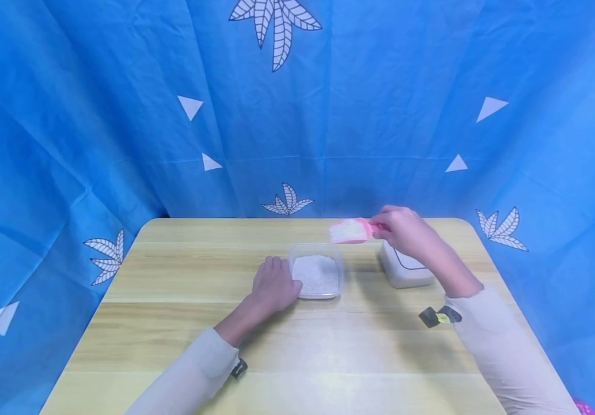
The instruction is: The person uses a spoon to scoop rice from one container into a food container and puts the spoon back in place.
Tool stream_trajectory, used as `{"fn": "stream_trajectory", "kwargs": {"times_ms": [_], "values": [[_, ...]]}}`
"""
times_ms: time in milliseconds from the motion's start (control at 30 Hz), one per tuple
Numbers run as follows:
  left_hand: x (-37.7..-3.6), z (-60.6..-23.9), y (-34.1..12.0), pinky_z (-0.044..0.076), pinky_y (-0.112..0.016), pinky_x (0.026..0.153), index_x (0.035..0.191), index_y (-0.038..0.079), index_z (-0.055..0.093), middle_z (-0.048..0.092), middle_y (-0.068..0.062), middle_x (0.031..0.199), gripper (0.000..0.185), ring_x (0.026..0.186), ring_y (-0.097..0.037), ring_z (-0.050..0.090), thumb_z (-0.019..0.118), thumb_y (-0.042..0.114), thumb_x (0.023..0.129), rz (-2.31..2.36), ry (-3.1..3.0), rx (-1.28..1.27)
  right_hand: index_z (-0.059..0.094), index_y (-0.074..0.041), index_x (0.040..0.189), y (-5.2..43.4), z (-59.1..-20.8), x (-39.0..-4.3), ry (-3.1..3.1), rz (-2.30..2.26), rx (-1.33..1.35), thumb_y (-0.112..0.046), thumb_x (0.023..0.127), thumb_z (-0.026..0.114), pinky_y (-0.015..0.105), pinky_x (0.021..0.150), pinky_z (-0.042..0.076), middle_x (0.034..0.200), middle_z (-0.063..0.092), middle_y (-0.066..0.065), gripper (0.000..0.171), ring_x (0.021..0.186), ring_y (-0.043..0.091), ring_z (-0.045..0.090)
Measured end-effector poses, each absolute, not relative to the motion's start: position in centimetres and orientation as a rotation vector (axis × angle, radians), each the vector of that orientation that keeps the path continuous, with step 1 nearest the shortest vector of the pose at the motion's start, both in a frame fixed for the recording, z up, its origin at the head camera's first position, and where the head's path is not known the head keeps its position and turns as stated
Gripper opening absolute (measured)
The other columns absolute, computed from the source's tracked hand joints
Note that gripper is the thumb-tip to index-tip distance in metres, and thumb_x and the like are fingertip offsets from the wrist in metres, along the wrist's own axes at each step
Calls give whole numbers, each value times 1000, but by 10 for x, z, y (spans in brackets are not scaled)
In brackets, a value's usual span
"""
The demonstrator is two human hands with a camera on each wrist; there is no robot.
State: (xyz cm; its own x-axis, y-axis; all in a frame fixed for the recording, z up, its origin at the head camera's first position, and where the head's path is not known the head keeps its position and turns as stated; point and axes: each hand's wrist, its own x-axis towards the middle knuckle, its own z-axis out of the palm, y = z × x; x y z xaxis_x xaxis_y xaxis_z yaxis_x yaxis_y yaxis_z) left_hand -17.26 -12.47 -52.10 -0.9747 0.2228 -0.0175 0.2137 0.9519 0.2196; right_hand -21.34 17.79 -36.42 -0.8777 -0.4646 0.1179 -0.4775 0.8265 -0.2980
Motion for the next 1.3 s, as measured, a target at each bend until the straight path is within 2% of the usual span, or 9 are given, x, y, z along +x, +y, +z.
{"fn": "stream_trajectory", "kwargs": {"times_ms": [233,633,1300], "values": [[-172,-523,-125,35,-34,80,104,-2,53,46,-10,95,41,89,-26,39,49,37,91,334,3056,341,76,-4,120,170,-364,-213,-2989,469,747,-7,89,78,45,86,60,107,74,14,31,96,31,71],[-172,-525,-124,36,-35,81,106,-3,54,46,-11,96,43,90,-26,39,49,37,91,342,3048,330,78,-4,113,157,-365,-215,-2948,383,827,-6,89,77,47,87,59,102,73,13,24,95,31,71],[-174,-524,-126,38,-35,83,107,-3,55,48,-12,98,44,91,-26,40,49,37,91,344,3060,336,81,-10,95,138,-374,-221,-2892,174,949,-1,86,78,34,69,56,86,70,9,13,76,22,64]]}}
